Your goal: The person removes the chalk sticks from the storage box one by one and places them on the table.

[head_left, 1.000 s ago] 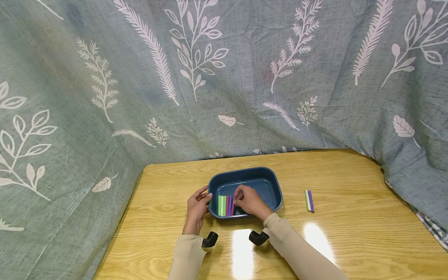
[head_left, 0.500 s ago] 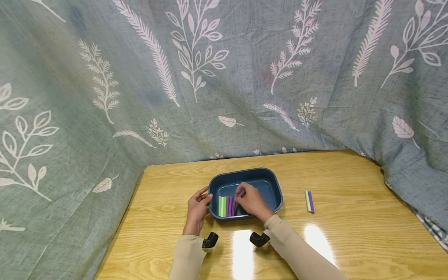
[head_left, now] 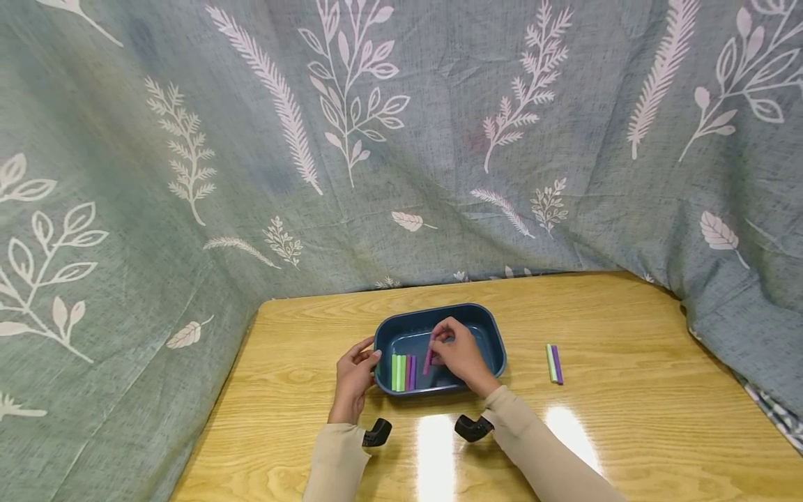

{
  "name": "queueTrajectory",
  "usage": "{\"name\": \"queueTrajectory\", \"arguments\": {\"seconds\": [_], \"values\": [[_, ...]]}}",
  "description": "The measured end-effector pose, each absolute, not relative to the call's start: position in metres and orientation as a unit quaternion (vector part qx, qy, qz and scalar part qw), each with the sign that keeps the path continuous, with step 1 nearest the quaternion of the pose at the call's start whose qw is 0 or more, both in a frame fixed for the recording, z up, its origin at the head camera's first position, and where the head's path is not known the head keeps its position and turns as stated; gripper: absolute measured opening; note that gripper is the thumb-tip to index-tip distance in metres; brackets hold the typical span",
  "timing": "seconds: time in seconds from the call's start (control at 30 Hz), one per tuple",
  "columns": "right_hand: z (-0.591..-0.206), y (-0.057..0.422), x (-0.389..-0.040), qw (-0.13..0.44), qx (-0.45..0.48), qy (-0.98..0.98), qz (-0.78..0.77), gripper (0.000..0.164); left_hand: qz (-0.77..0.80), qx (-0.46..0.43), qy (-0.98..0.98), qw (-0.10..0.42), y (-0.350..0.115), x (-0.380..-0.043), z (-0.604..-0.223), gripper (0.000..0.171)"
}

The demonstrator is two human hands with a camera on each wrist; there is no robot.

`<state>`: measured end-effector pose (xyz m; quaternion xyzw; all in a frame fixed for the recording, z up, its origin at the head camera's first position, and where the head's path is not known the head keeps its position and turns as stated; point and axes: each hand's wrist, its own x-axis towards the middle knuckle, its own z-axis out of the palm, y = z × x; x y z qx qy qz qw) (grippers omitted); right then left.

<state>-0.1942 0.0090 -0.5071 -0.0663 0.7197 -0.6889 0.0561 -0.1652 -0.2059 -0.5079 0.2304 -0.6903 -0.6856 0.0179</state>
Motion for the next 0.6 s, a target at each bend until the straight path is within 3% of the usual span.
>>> {"name": "queueTrajectory", "arguments": {"seconds": [0.6], "values": [[-0.484, 0.059, -0.193, 0.068, -0.023, 0.7, -0.71, 0.021, -0.686, 0.227, -0.691, 0.02, -0.205, -0.164, -0.507, 0.039]]}}
